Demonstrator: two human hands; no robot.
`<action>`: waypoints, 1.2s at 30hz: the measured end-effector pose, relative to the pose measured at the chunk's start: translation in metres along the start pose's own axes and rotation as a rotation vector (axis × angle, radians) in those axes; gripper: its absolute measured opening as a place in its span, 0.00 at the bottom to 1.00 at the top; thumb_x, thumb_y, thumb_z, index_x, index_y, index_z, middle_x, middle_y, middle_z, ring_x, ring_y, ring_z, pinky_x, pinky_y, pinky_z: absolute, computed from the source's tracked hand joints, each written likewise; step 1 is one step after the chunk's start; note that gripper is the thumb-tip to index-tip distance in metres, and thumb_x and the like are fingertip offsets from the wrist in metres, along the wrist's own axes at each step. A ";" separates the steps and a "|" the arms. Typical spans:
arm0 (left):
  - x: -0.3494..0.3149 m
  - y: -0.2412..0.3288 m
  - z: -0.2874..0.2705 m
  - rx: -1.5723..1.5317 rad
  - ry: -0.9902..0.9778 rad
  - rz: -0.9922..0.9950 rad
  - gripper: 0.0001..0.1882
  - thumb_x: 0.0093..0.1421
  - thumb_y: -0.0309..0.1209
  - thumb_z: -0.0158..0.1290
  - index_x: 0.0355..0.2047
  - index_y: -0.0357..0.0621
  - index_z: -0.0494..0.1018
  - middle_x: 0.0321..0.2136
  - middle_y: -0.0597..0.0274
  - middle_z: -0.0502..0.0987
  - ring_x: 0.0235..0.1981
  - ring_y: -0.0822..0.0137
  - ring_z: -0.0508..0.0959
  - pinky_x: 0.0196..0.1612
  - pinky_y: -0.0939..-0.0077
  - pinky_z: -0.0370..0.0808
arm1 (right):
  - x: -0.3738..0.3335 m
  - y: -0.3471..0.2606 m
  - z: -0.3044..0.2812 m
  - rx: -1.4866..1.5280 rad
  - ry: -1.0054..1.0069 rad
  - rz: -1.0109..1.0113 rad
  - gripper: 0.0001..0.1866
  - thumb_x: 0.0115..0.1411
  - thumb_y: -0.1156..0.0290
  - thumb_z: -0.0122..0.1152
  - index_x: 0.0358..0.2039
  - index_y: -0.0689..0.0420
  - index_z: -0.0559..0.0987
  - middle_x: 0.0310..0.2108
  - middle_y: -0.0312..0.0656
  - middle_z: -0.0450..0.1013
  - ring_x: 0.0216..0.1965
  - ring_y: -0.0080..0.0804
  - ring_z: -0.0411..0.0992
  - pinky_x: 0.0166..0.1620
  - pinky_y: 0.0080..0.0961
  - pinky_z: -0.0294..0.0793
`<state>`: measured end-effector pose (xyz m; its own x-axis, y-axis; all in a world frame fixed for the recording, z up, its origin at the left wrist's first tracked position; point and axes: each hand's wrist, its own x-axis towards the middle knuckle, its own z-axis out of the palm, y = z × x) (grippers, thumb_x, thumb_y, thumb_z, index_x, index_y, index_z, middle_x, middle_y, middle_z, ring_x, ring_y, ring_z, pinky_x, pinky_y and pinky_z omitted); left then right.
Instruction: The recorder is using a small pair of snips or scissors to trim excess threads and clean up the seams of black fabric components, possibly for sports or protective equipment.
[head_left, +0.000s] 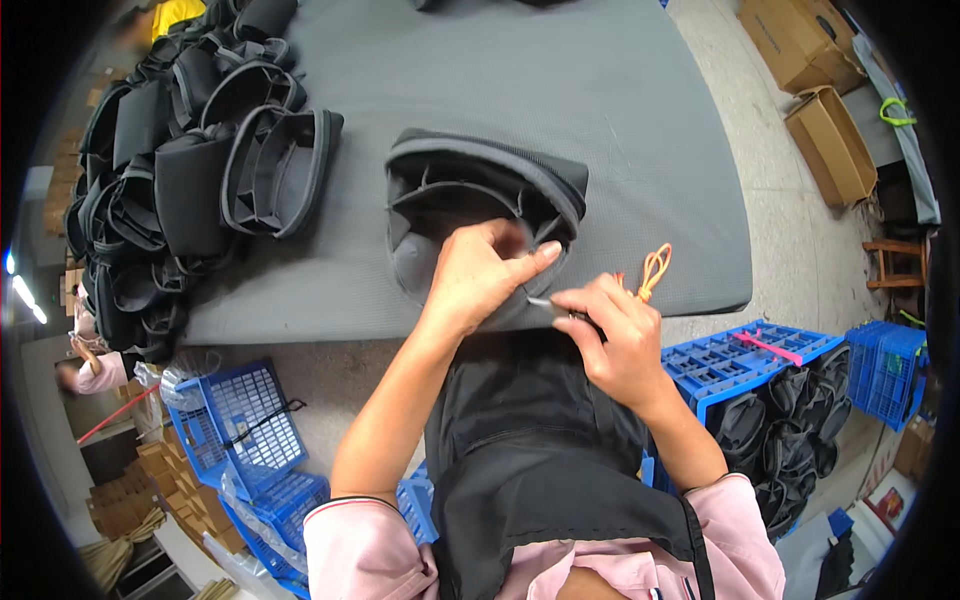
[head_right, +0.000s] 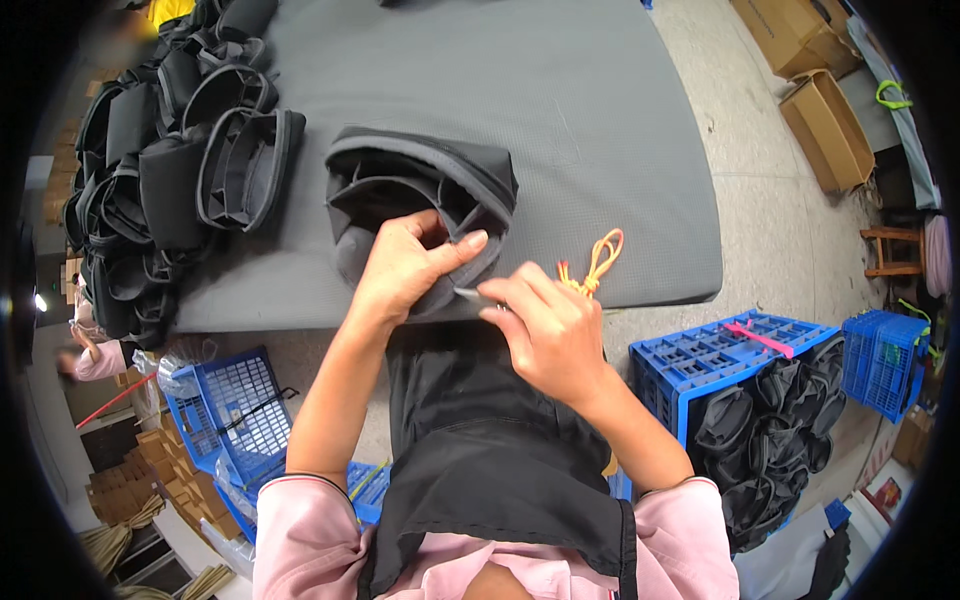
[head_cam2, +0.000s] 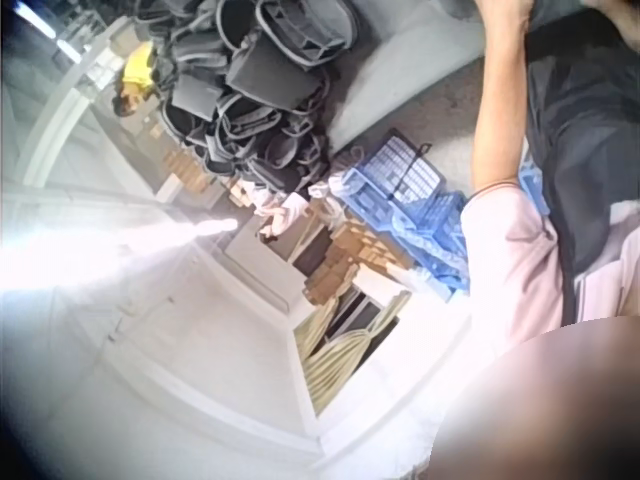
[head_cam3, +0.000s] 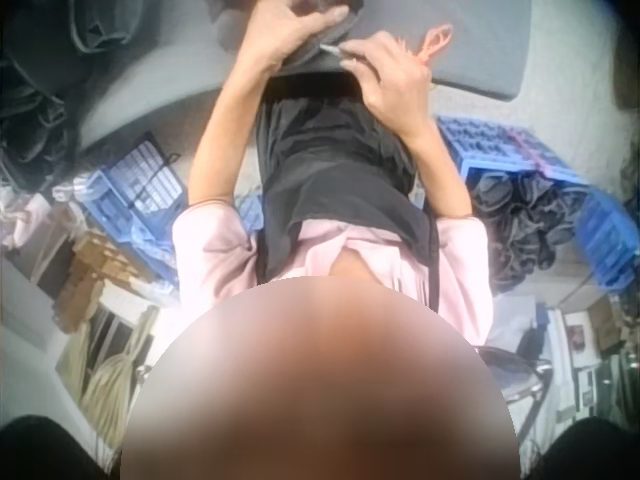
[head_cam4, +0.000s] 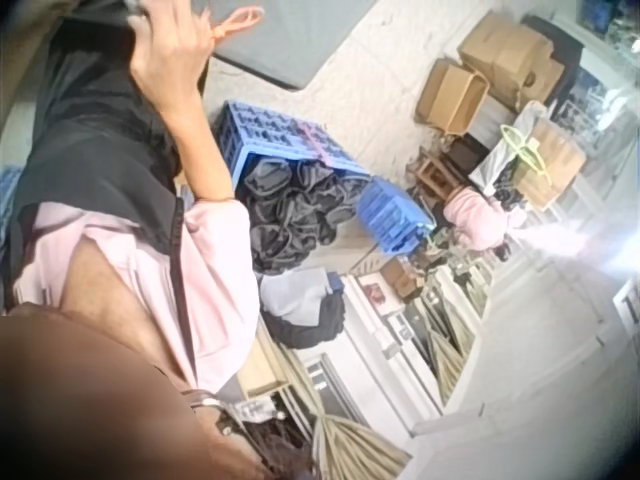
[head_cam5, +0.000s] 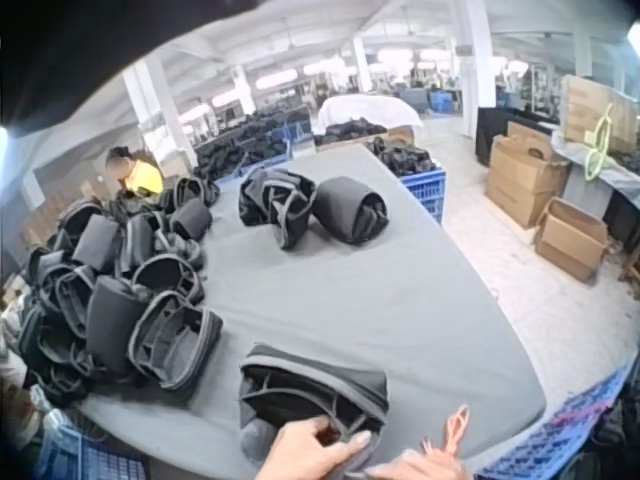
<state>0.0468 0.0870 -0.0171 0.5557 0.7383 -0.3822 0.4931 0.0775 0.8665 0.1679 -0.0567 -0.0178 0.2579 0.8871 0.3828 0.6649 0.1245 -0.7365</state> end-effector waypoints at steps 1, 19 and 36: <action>0.002 -0.005 -0.001 0.040 0.005 0.026 0.29 0.45 0.47 0.64 0.32 0.27 0.75 0.26 0.51 0.78 0.29 0.66 0.77 0.35 0.73 0.73 | 0.000 0.000 0.001 0.046 0.024 -0.006 0.11 0.46 0.76 0.64 0.32 0.56 0.77 0.24 0.39 0.69 0.21 0.38 0.69 0.25 0.28 0.67; -0.060 -0.020 -0.005 0.445 0.502 0.758 0.21 0.46 0.21 0.59 0.42 0.38 0.69 0.38 0.51 0.73 0.36 0.51 0.76 0.34 0.67 0.74 | 0.035 0.003 0.028 0.053 0.094 -0.131 0.11 0.43 0.80 0.61 0.30 0.55 0.78 0.22 0.37 0.68 0.20 0.35 0.72 0.21 0.29 0.69; -0.039 0.012 -0.027 -0.019 -0.532 0.032 0.15 0.58 0.38 0.57 0.36 0.36 0.76 0.28 0.71 0.73 0.31 0.79 0.68 0.37 0.81 0.66 | 0.063 0.051 -0.014 0.412 -0.512 -0.153 0.10 0.49 0.69 0.66 0.26 0.61 0.76 0.26 0.42 0.71 0.28 0.42 0.71 0.30 0.33 0.67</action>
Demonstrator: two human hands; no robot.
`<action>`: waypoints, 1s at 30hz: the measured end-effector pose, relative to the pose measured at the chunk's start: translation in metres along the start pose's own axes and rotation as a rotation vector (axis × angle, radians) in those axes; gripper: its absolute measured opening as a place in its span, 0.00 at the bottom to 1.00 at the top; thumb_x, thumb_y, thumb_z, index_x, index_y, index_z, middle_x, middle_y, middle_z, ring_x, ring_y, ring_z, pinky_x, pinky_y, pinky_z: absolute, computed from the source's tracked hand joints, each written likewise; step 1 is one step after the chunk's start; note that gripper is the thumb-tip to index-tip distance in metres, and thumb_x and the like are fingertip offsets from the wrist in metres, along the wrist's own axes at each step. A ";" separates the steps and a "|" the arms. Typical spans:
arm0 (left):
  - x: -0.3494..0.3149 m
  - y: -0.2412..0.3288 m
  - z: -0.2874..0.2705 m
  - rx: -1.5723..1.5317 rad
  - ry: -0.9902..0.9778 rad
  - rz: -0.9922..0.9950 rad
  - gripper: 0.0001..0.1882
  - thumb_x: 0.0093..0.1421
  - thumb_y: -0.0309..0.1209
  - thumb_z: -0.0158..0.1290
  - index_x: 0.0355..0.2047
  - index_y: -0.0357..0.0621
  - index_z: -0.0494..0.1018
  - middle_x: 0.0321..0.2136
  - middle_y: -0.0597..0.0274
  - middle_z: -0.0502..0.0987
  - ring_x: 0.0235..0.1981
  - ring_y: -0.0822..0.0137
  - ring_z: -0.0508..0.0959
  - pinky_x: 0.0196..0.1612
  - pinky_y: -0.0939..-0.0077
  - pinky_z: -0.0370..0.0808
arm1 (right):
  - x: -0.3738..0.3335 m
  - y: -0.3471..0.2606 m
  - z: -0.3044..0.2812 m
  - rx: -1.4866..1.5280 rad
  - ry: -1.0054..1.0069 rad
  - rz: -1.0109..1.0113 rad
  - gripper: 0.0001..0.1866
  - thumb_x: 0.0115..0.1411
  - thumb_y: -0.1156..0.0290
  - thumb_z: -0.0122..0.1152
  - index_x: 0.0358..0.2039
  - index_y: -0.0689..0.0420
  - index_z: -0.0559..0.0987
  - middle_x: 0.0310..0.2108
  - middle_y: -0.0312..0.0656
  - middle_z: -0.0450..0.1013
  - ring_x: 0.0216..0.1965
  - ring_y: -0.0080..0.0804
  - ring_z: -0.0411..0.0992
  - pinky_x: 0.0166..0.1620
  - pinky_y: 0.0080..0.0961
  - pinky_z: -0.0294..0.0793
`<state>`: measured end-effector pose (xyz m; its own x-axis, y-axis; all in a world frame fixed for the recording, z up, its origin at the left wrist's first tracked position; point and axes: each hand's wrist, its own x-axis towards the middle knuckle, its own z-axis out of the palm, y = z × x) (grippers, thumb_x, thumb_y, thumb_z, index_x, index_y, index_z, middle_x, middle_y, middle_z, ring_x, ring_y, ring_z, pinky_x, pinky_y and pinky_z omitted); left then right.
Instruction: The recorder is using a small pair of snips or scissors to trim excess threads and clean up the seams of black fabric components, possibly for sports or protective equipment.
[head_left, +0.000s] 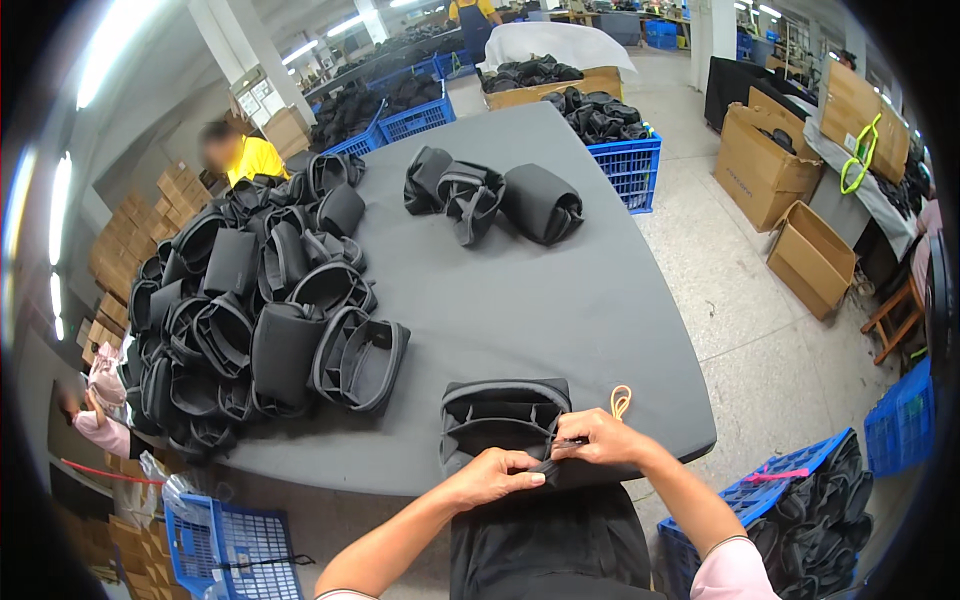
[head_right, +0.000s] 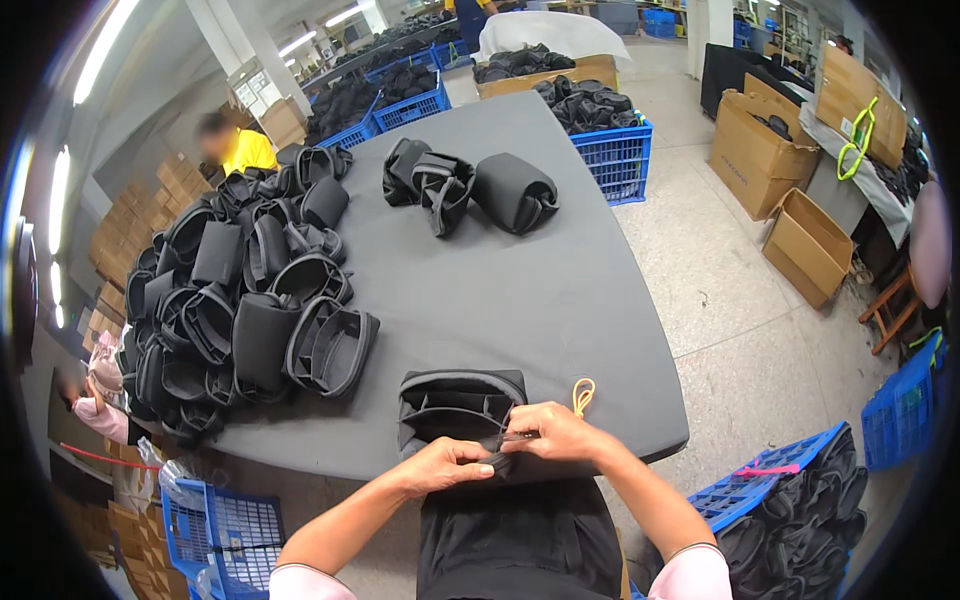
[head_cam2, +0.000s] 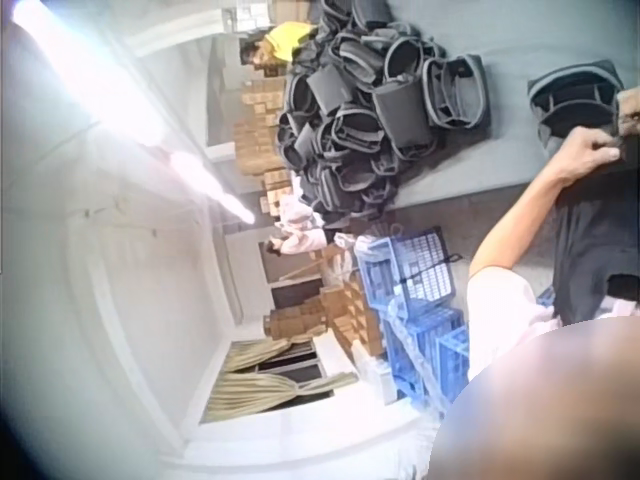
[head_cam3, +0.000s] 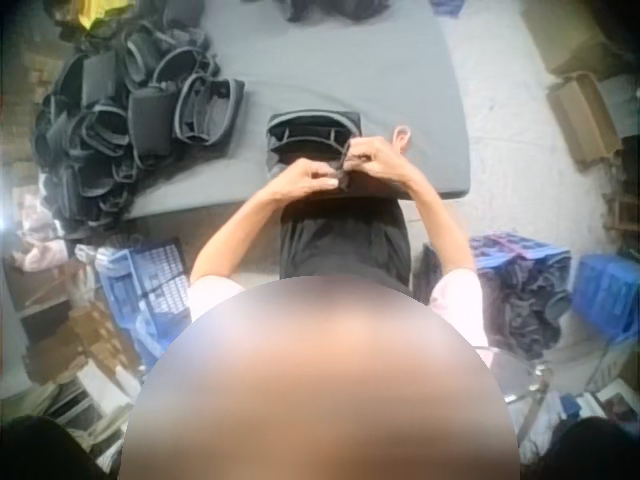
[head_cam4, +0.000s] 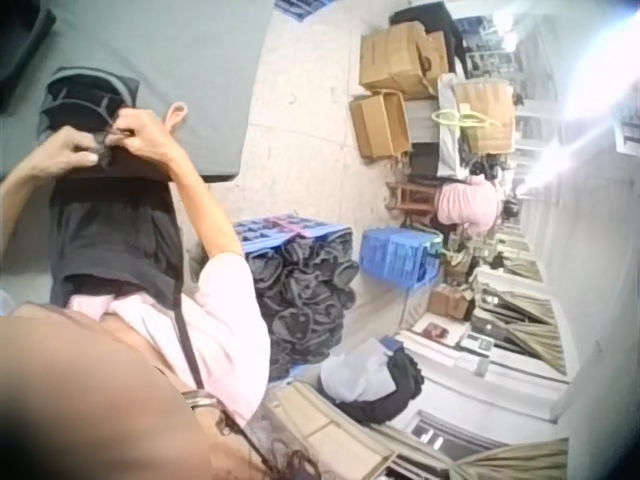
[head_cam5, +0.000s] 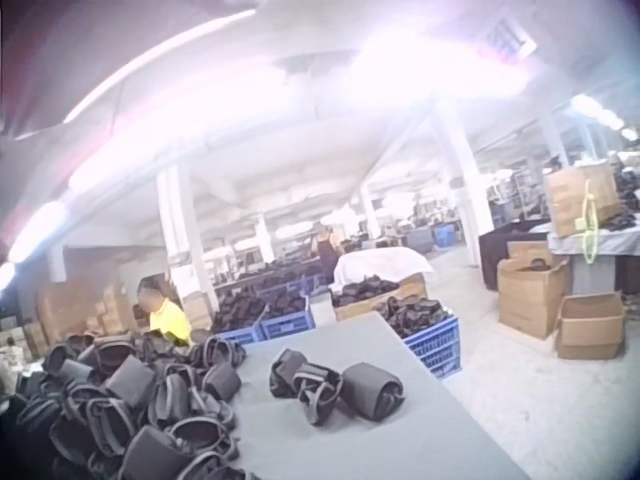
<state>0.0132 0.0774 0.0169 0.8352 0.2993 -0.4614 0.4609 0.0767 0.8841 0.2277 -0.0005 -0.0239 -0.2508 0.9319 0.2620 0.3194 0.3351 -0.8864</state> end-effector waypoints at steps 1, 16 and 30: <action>-0.001 -0.002 0.002 -0.039 0.027 -0.029 0.15 0.58 0.37 0.57 0.36 0.36 0.75 0.29 0.71 0.73 0.32 0.79 0.69 0.38 0.82 0.66 | -0.002 -0.003 0.010 -0.016 0.124 -0.017 0.08 0.49 0.71 0.65 0.24 0.61 0.76 0.24 0.42 0.70 0.26 0.41 0.70 0.28 0.32 0.67; 0.010 -0.015 0.020 -0.105 0.092 0.087 0.11 0.57 0.34 0.58 0.34 0.38 0.75 0.31 0.72 0.73 0.31 0.79 0.68 0.35 0.82 0.66 | 0.000 0.006 0.049 -0.242 0.688 -0.101 0.16 0.48 0.71 0.67 0.15 0.61 0.67 0.17 0.41 0.61 0.16 0.36 0.62 0.20 0.28 0.61; 0.011 -0.007 0.016 0.064 0.179 0.237 0.10 0.59 0.35 0.54 0.32 0.41 0.68 0.30 0.68 0.68 0.33 0.76 0.67 0.39 0.81 0.66 | 0.006 -0.004 0.034 0.474 0.722 0.353 0.10 0.63 0.66 0.51 0.27 0.57 0.72 0.17 0.31 0.65 0.15 0.15 0.59 0.20 0.15 0.56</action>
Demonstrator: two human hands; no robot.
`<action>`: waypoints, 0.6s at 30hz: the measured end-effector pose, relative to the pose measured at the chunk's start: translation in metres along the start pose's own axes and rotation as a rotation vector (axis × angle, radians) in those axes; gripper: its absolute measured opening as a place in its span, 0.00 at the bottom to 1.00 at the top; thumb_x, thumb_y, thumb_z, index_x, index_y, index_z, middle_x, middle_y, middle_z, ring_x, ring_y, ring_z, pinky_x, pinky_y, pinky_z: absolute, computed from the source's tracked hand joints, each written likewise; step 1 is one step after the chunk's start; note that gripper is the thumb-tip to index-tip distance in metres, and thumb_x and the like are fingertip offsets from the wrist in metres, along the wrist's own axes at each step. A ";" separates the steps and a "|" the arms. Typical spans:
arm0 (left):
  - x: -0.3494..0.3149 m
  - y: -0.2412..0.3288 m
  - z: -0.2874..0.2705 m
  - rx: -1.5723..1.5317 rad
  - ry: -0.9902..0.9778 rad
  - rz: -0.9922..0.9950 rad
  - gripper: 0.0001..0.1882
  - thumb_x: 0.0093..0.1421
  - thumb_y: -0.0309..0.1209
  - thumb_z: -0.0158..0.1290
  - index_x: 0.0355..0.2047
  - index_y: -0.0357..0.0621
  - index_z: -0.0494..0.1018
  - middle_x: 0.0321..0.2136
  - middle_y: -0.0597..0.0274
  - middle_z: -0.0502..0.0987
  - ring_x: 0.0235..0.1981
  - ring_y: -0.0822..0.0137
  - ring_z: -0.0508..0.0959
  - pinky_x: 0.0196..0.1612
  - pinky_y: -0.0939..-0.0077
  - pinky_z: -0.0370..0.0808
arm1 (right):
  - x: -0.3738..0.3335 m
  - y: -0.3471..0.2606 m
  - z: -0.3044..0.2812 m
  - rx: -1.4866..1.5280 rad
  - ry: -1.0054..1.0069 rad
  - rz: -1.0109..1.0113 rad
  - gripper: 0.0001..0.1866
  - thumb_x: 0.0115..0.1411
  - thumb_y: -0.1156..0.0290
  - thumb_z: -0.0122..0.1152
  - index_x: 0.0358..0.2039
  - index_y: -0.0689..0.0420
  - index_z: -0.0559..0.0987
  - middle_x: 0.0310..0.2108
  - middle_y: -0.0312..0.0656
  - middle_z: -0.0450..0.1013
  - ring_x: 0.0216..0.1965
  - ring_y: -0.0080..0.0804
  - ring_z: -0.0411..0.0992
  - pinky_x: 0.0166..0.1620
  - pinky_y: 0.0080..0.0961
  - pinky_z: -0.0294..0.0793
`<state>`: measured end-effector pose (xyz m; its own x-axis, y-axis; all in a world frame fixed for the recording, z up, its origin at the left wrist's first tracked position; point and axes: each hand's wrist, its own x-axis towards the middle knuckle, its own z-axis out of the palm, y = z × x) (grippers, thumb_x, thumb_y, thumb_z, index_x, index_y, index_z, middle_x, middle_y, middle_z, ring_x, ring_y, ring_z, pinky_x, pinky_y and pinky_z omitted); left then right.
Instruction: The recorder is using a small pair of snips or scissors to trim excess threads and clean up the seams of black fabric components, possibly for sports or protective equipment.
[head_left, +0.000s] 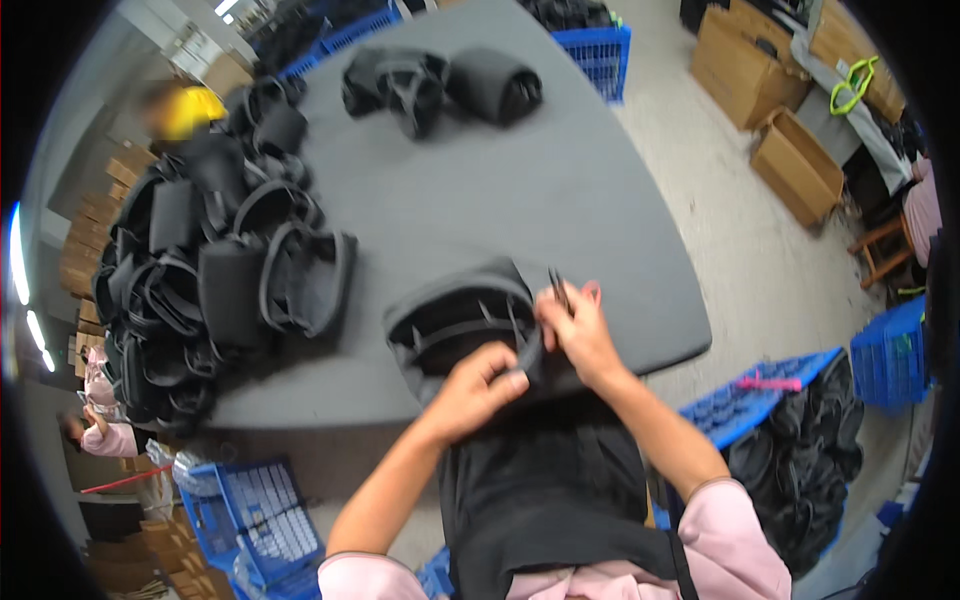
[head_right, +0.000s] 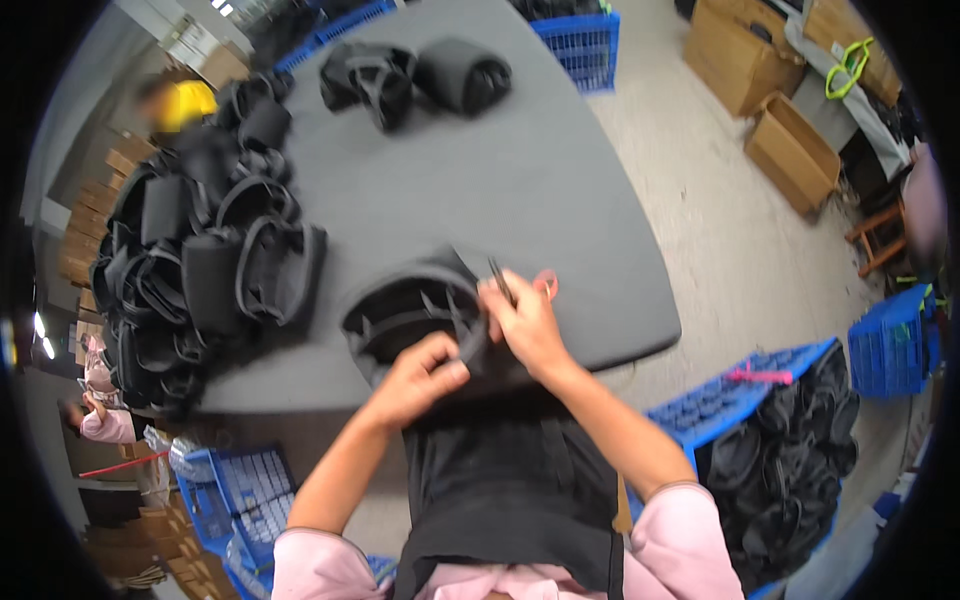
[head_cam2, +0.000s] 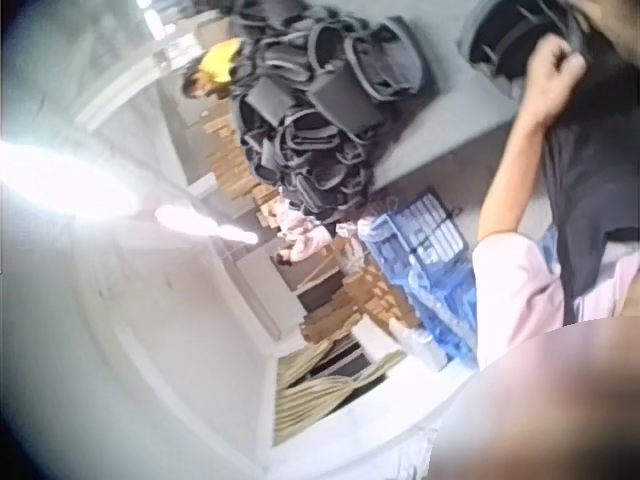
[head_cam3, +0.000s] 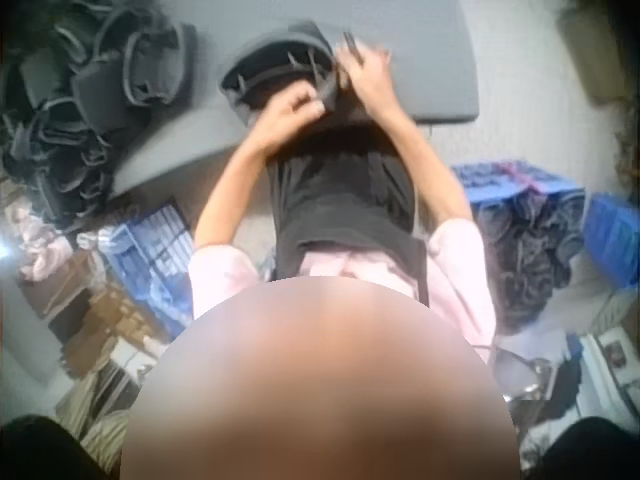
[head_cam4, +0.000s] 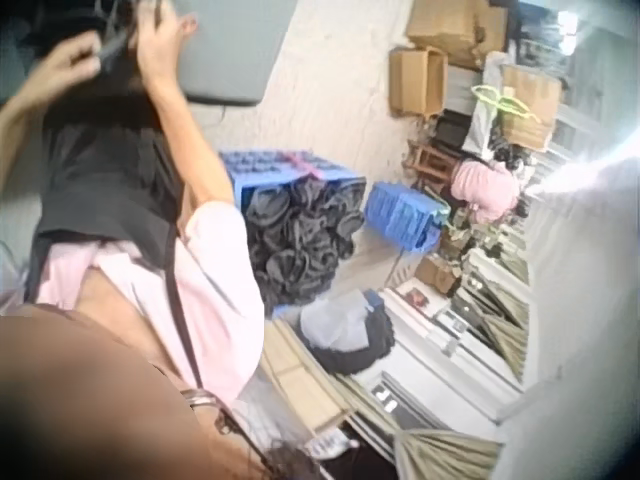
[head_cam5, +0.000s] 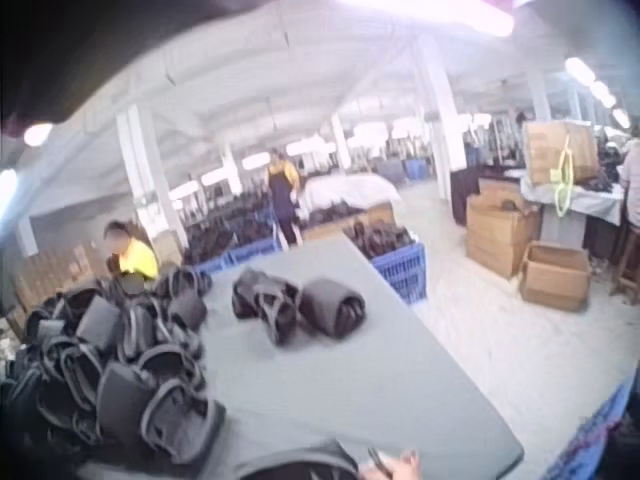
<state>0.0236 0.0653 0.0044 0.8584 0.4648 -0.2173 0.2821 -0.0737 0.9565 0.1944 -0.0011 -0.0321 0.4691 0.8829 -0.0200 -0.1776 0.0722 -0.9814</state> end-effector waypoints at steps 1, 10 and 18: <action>-0.004 0.004 0.000 -0.179 0.016 -0.043 0.10 0.59 0.34 0.54 0.33 0.42 0.68 0.31 0.70 0.68 0.33 0.78 0.67 0.39 0.83 0.65 | -0.004 -0.008 0.002 0.090 0.011 -0.002 0.10 0.64 0.66 0.50 0.29 0.58 0.73 0.17 0.32 0.66 0.15 0.14 0.59 0.21 0.13 0.56; -0.003 -0.008 -0.007 -0.496 0.031 -0.145 0.10 0.58 0.31 0.56 0.39 0.42 0.71 0.34 0.72 0.68 0.35 0.80 0.66 0.41 0.84 0.64 | -0.049 0.001 0.003 -0.129 0.046 -0.106 0.10 0.57 0.79 0.56 0.40 0.61 0.71 0.26 0.36 0.70 0.25 0.20 0.68 0.29 0.15 0.66; -0.002 0.002 -0.002 -0.418 0.047 -0.121 0.13 0.57 0.27 0.54 0.42 0.37 0.71 0.38 0.66 0.70 0.40 0.76 0.69 0.46 0.79 0.66 | -0.065 -0.008 -0.013 -0.555 0.044 -0.368 0.16 0.46 0.78 0.65 0.38 0.58 0.75 0.30 0.39 0.69 0.22 0.30 0.69 0.26 0.24 0.68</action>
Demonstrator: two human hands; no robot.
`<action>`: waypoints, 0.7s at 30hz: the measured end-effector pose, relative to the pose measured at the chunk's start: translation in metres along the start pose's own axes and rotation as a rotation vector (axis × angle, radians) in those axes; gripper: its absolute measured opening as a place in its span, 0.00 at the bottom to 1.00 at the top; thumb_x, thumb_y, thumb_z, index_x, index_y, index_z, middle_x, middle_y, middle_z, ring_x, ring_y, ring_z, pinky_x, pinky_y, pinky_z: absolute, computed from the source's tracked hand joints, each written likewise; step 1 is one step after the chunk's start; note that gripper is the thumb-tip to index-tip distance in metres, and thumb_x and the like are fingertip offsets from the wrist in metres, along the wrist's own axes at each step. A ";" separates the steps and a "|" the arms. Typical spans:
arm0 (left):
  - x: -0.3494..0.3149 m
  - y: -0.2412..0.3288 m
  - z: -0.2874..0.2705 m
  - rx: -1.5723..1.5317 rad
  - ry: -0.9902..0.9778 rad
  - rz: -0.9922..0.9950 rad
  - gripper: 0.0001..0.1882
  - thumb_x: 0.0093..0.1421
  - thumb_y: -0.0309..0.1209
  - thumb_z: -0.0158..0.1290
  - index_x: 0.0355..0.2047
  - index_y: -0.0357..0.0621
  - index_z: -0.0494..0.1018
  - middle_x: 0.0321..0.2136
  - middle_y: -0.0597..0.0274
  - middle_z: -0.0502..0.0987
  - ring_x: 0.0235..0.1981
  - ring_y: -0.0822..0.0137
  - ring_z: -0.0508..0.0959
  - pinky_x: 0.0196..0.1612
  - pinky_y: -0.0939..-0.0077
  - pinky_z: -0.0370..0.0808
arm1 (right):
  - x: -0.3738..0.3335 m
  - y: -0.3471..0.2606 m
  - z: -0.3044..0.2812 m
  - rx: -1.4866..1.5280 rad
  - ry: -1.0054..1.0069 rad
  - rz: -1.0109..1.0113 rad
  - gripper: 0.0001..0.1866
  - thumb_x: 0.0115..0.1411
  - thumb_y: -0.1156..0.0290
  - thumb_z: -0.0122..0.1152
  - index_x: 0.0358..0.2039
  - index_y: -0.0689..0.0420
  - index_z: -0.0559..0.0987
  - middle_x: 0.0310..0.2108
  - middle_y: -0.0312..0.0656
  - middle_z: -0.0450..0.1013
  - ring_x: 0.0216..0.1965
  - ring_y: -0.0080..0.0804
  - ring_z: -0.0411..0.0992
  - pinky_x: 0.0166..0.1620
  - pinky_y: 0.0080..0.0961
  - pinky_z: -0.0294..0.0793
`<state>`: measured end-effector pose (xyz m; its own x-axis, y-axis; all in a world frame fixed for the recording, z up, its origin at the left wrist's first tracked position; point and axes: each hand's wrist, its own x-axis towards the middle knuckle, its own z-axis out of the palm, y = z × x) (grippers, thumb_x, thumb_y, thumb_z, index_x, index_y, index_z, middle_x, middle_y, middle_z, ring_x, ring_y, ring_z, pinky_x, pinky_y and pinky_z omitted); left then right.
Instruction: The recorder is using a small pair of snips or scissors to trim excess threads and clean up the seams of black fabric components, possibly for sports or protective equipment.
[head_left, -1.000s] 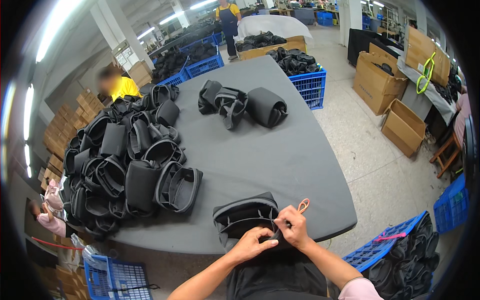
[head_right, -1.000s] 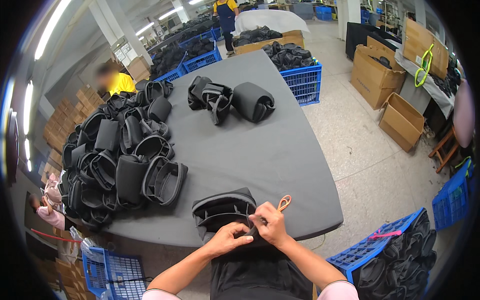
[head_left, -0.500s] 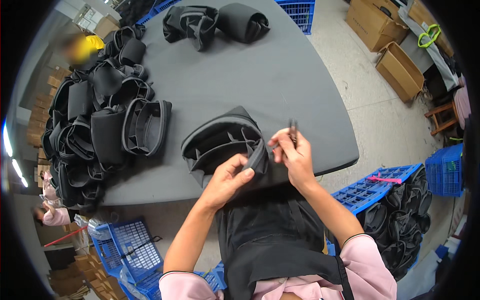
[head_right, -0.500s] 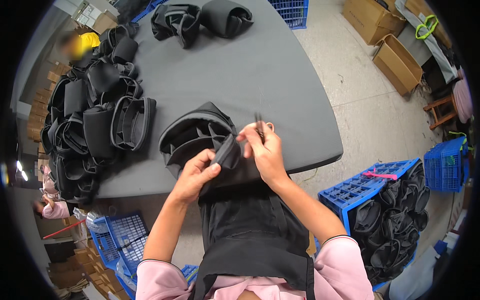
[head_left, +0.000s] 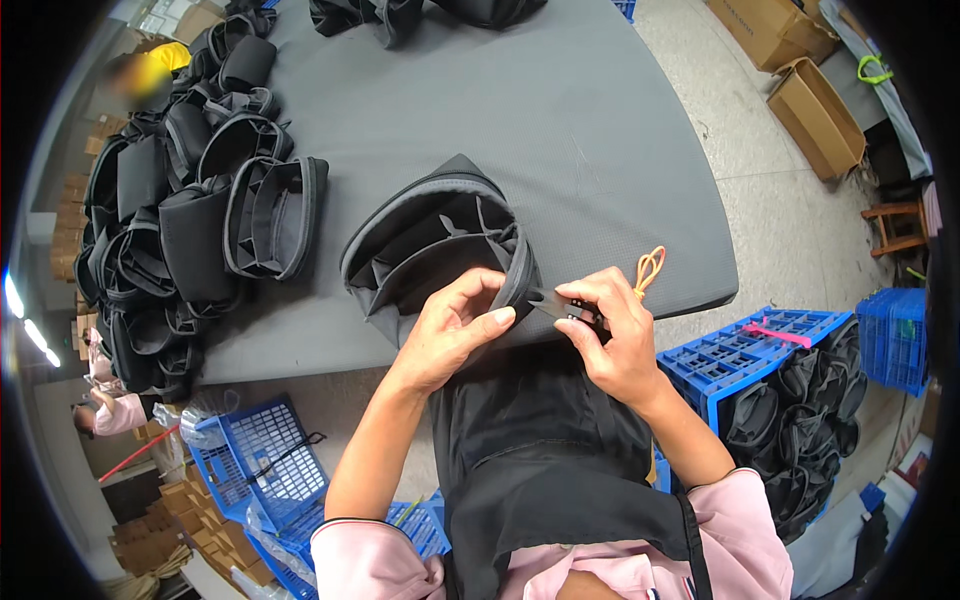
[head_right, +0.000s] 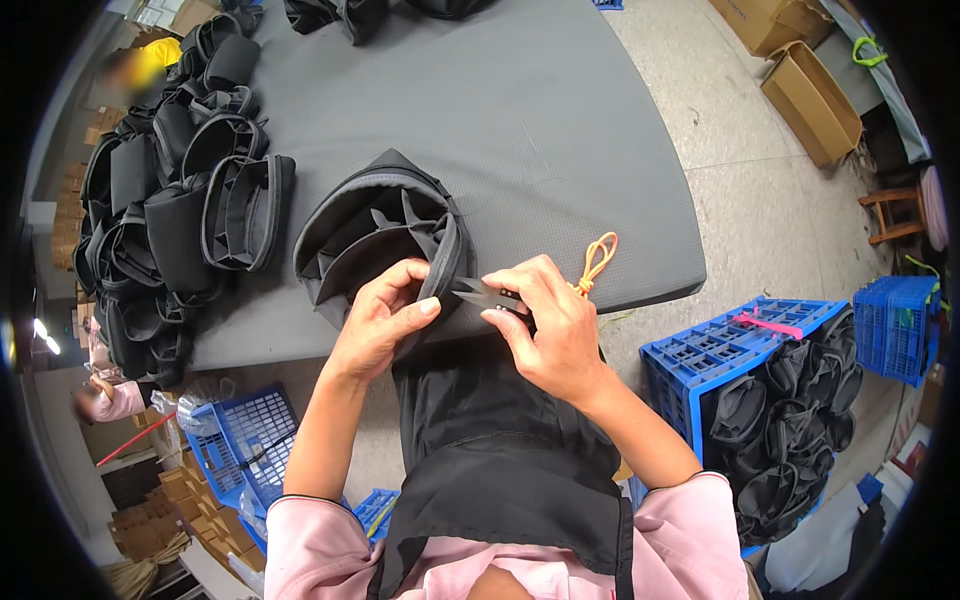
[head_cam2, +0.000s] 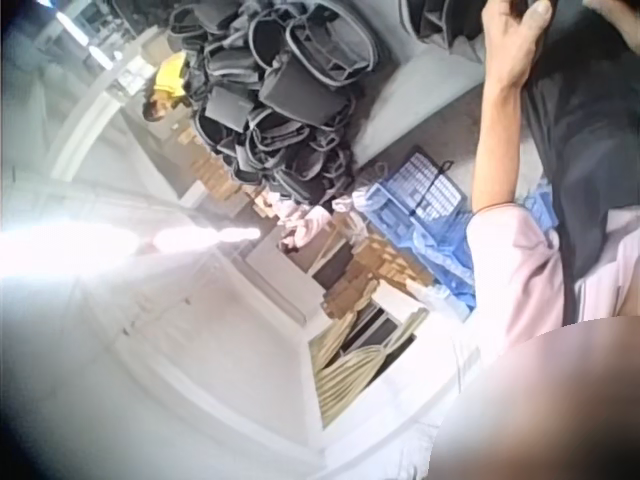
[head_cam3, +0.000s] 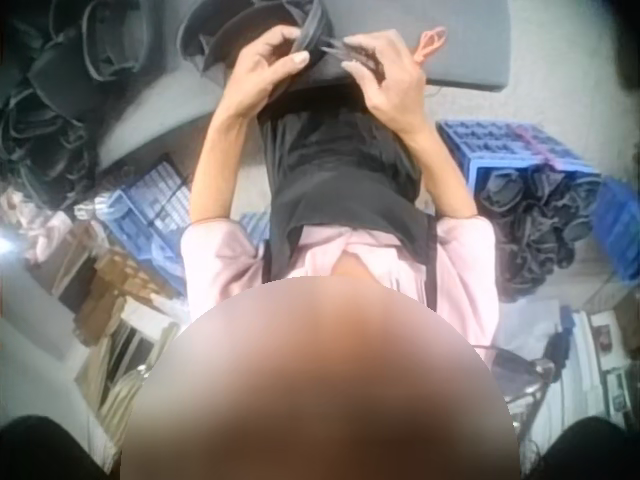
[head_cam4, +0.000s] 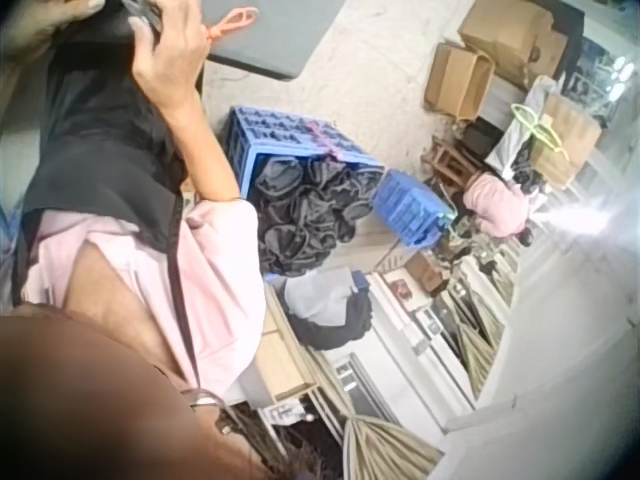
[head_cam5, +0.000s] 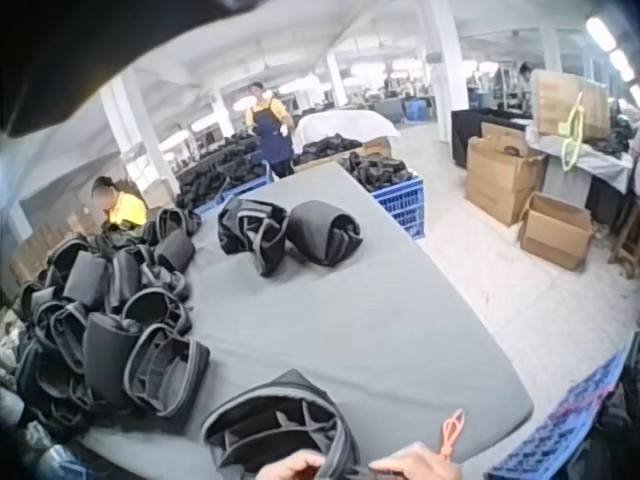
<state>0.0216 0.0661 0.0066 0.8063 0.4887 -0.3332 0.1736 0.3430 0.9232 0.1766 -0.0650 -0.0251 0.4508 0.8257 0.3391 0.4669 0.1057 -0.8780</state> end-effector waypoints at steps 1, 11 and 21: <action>0.000 0.002 0.000 -0.009 0.001 -0.002 0.13 0.57 0.27 0.54 0.42 0.37 0.71 0.36 0.68 0.71 0.39 0.77 0.70 0.45 0.80 0.67 | 0.002 0.001 0.001 -0.001 0.001 -0.026 0.16 0.46 0.77 0.65 0.37 0.58 0.75 0.30 0.39 0.70 0.22 0.30 0.69 0.26 0.24 0.68; 0.001 0.000 -0.002 0.048 0.004 0.024 0.09 0.55 0.26 0.56 0.38 0.39 0.74 0.33 0.69 0.72 0.35 0.79 0.70 0.41 0.82 0.67 | 0.015 0.003 0.007 -0.193 0.040 -0.286 0.15 0.45 0.75 0.66 0.36 0.57 0.76 0.25 0.38 0.70 0.20 0.35 0.68 0.23 0.28 0.65; -0.004 0.004 0.005 0.040 0.062 0.098 0.09 0.56 0.27 0.57 0.36 0.38 0.73 0.29 0.70 0.74 0.33 0.79 0.71 0.39 0.83 0.68 | 0.004 -0.010 0.005 0.187 0.051 0.067 0.11 0.52 0.81 0.60 0.38 0.61 0.75 0.30 0.38 0.68 0.23 0.21 0.68 0.27 0.16 0.69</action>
<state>0.0216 0.0612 0.0129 0.7844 0.5670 -0.2514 0.1195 0.2596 0.9583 0.1698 -0.0597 -0.0165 0.5161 0.8059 0.2901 0.2873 0.1562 -0.9450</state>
